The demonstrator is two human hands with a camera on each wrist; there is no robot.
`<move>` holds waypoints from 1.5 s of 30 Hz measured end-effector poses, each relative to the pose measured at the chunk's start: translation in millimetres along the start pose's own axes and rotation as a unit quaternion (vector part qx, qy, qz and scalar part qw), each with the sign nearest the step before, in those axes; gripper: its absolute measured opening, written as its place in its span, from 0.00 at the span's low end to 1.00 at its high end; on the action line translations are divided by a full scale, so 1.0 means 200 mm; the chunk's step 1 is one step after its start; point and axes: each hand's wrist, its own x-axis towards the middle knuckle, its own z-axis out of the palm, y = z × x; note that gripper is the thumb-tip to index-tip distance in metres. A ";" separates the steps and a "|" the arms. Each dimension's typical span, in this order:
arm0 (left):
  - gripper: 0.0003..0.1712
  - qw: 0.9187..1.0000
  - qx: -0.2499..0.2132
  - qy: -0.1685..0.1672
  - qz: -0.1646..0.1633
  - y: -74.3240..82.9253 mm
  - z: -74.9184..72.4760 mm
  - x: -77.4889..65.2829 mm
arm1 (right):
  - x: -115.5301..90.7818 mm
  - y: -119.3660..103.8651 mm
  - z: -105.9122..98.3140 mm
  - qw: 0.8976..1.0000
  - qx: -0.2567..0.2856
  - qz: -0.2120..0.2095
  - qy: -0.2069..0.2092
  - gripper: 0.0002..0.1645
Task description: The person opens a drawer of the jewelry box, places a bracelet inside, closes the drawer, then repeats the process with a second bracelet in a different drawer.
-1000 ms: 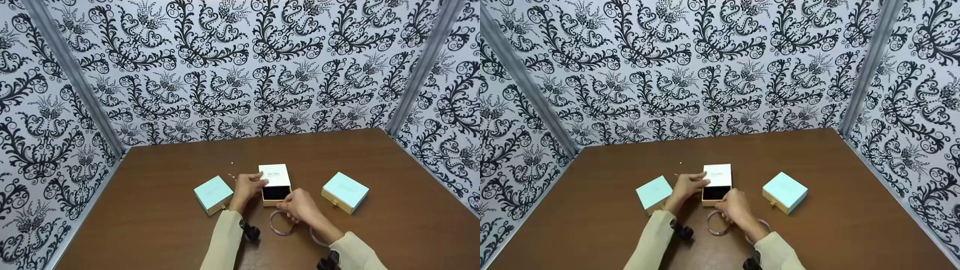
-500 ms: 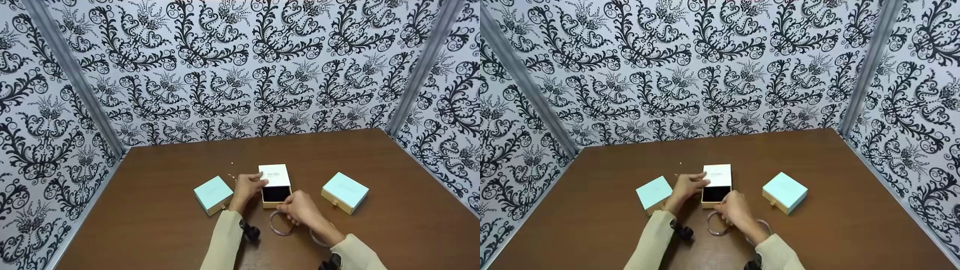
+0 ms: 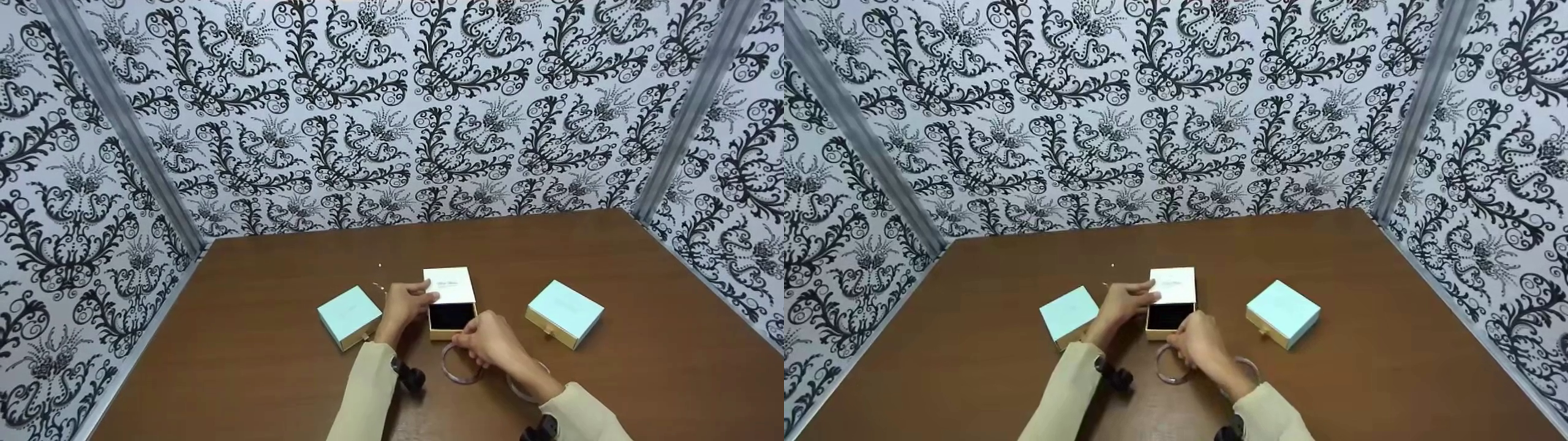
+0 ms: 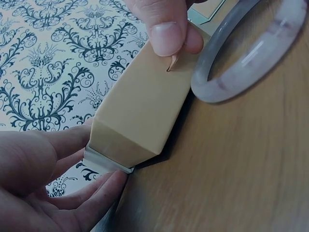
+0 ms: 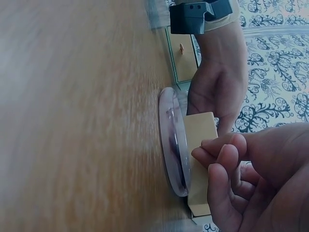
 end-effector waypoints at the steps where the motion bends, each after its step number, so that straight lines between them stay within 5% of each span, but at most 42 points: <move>1: 0.23 1.000 -0.002 0.000 0.001 0.00 0.00 0.00 | 0.00 0.00 0.00 1.000 -0.002 0.000 0.000 0.17; 45: 0.23 1.000 -0.002 -0.001 0.006 0.00 0.01 0.00 | -0.06 0.03 -0.01 1.000 -0.011 -0.013 -0.005 0.15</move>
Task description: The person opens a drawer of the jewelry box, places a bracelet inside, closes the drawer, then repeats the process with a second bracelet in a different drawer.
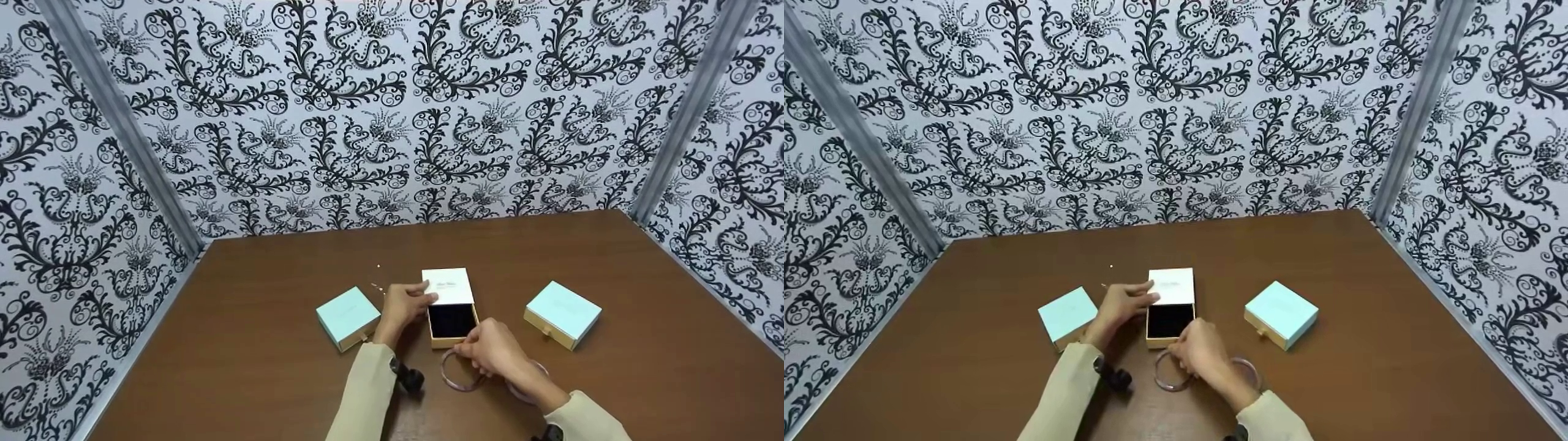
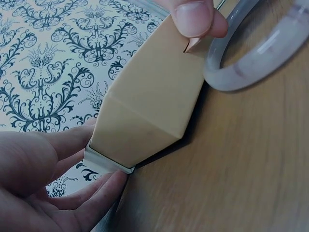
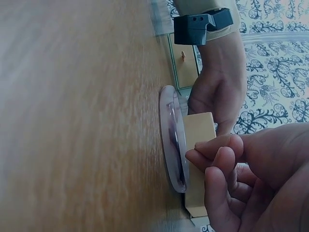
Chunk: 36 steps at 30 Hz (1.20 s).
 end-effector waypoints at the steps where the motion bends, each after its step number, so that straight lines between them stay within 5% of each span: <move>1: 0.23 1.000 0.002 0.001 0.001 0.00 0.00 0.00 | 0.00 0.00 0.00 1.000 0.001 -0.002 0.000 0.15; 13: 0.22 1.000 0.018 -0.007 -0.013 0.01 -0.01 0.00 | -0.01 0.02 0.01 1.000 0.008 -0.027 -0.011 0.16; 31: 0.23 1.000 0.020 -0.003 -0.003 0.01 0.00 0.00 | -0.02 0.02 -0.05 1.000 0.024 0.004 -0.017 0.15; 36: 0.22 1.000 0.013 -0.002 -0.002 0.01 -0.01 0.00 | -0.04 0.02 -0.08 0.999 -0.028 -0.001 0.015 0.14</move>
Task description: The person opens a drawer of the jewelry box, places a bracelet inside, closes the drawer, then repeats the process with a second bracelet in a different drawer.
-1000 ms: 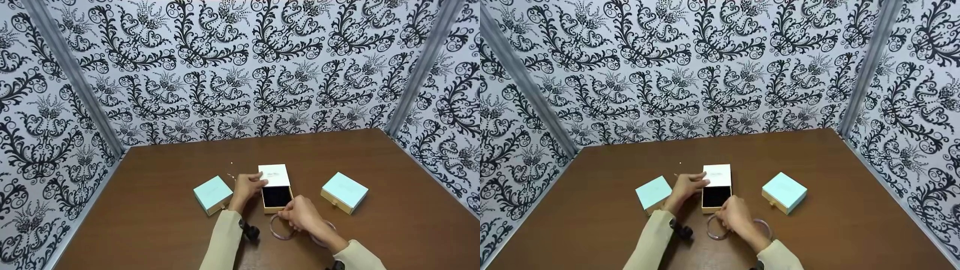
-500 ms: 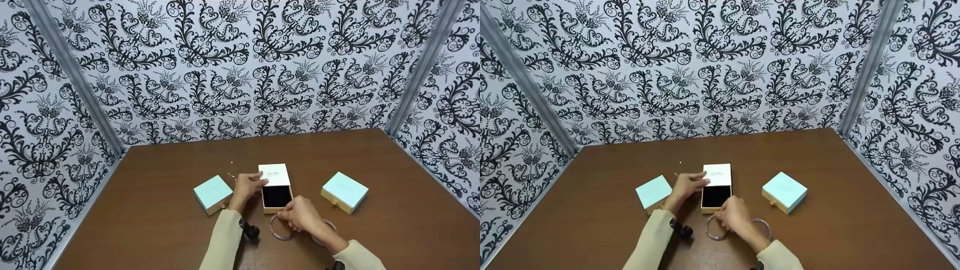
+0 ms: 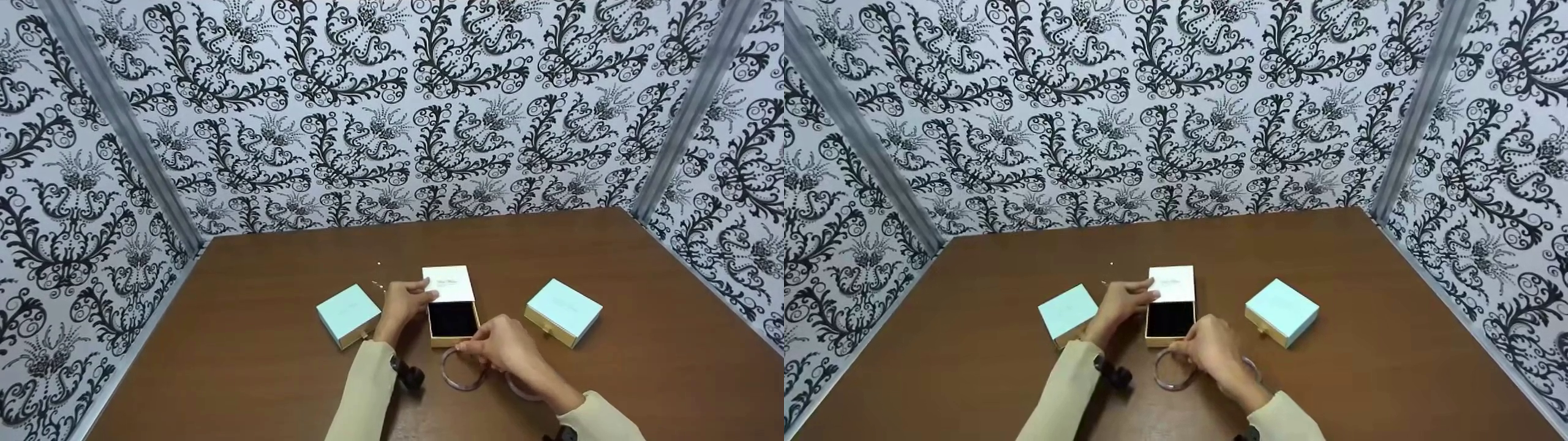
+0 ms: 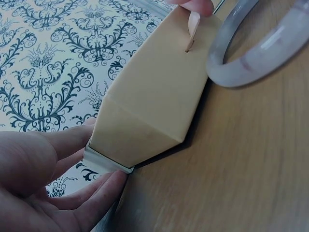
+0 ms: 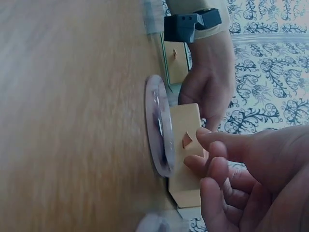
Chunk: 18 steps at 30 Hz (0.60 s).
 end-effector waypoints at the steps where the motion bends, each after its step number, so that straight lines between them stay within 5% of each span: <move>1: 0.22 1.000 -0.002 0.001 0.001 0.00 0.00 0.00 | 0.00 0.00 0.00 1.000 -0.014 0.003 0.008 0.13; 18: 0.23 1.000 -0.003 0.002 0.007 0.00 0.00 0.00 | -0.01 0.01 0.00 0.994 -0.099 0.009 0.033 0.14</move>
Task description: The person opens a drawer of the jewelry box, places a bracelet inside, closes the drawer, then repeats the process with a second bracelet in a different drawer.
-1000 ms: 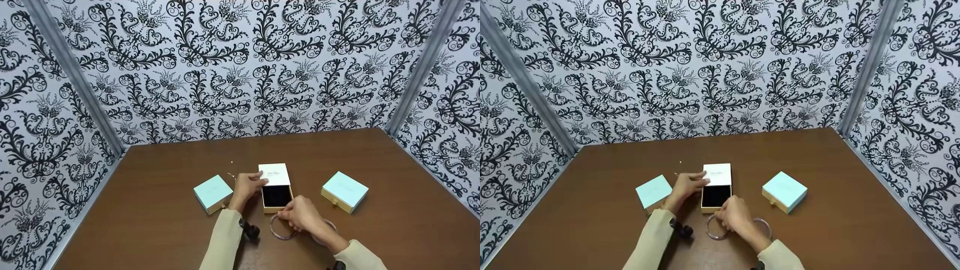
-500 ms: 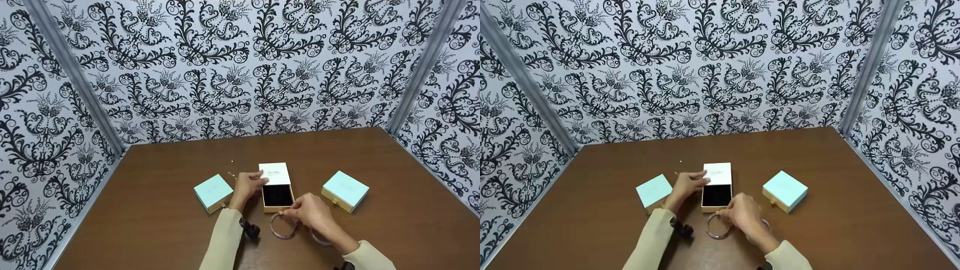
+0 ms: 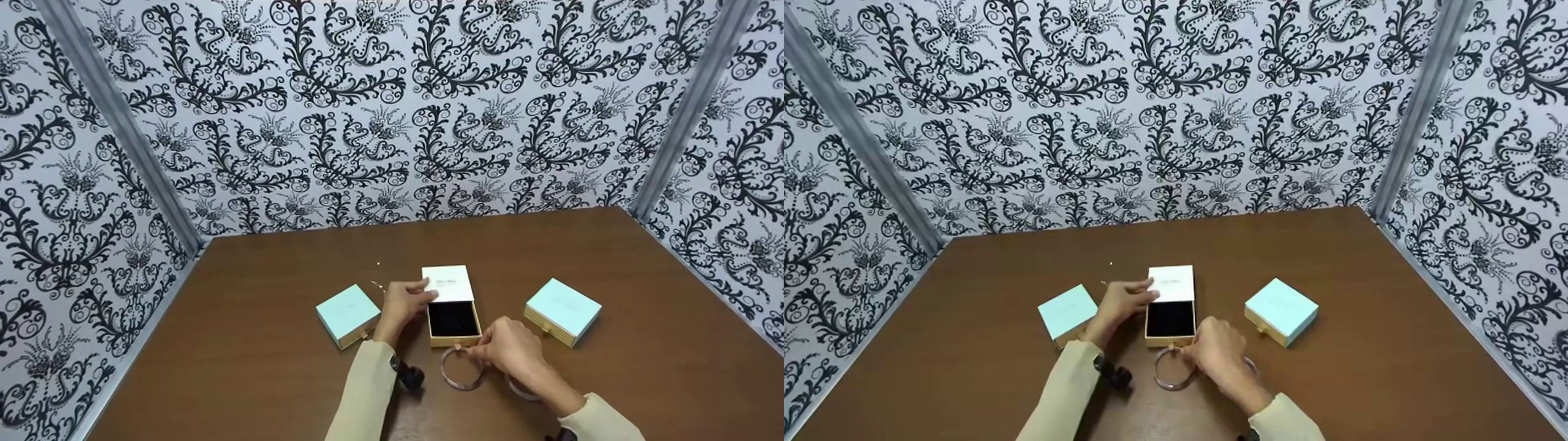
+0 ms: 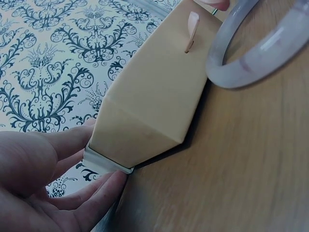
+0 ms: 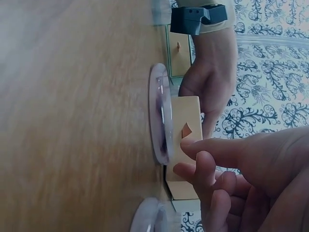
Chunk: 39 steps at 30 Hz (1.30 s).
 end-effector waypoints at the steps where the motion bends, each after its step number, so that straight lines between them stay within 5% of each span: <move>1: 0.22 1.000 -0.002 0.001 -0.002 0.00 0.00 0.00 | 0.00 0.00 0.00 1.000 -0.003 0.001 -0.001 0.14; 24: 0.22 0.999 0.014 -0.004 0.029 -0.02 0.00 0.00 | 0.00 0.03 0.04 1.000 -0.023 -0.004 -0.014 0.14; 39: 0.22 1.000 0.009 0.002 0.013 -0.01 0.00 0.01 | 0.01 0.00 -0.04 0.999 0.002 0.005 -0.042 0.15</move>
